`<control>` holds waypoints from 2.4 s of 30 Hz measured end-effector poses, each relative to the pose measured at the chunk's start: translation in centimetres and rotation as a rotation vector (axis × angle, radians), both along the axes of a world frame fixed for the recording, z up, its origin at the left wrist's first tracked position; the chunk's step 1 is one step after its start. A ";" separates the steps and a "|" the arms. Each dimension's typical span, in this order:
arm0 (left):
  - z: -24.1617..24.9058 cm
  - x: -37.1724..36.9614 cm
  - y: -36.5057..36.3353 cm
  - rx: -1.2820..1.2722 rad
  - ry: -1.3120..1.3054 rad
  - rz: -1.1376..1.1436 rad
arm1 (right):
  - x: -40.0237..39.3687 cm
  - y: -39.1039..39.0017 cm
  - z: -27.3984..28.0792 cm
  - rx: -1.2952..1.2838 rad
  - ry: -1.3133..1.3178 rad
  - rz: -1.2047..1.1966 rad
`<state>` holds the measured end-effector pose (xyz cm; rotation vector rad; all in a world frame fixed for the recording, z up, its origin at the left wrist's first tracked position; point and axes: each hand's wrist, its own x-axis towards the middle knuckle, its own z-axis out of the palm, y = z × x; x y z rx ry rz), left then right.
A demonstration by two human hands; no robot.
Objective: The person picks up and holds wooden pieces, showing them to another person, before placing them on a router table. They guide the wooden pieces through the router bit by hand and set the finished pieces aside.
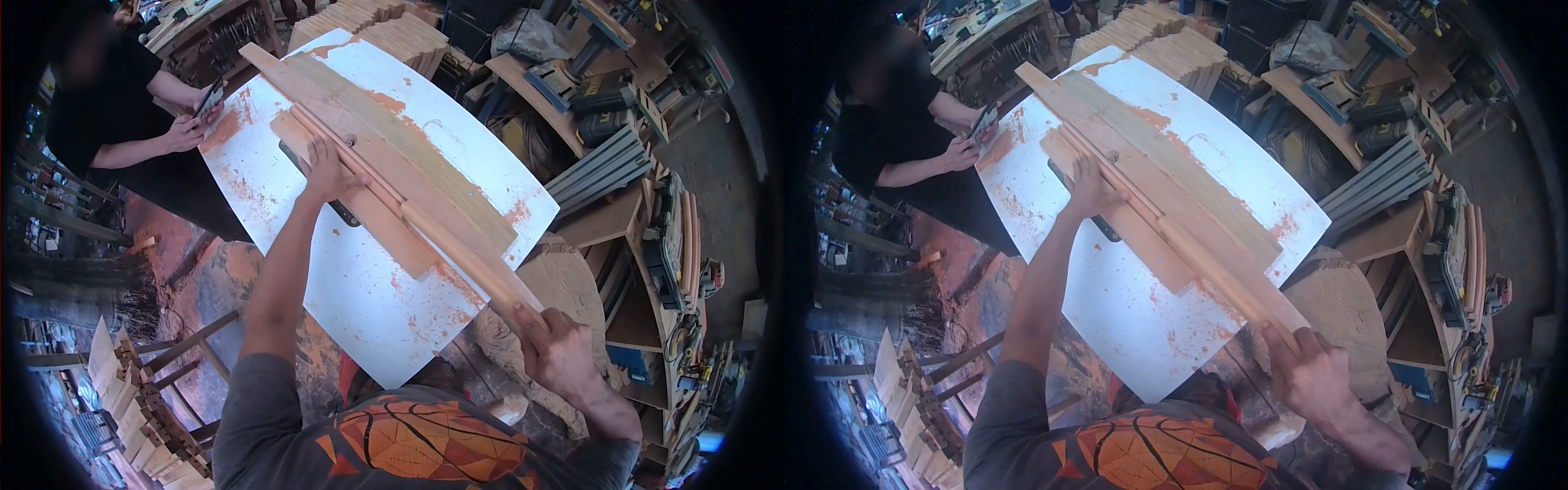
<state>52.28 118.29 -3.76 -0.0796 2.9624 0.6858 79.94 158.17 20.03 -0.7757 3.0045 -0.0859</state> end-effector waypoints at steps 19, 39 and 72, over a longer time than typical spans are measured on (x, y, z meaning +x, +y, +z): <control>0.2 -2.3 -2.4 -0.019 0.002 0.015 | -1.9 -2.5 -0.1 0.023 -0.021 0.000; 1.0 -5.1 -5.0 -0.116 -0.057 0.029 | -4.6 -4.3 -0.8 0.053 -0.014 0.054; 0.3 -8.7 -9.0 -0.099 -0.028 0.047 | -7.1 -8.0 -1.4 0.051 -0.006 0.044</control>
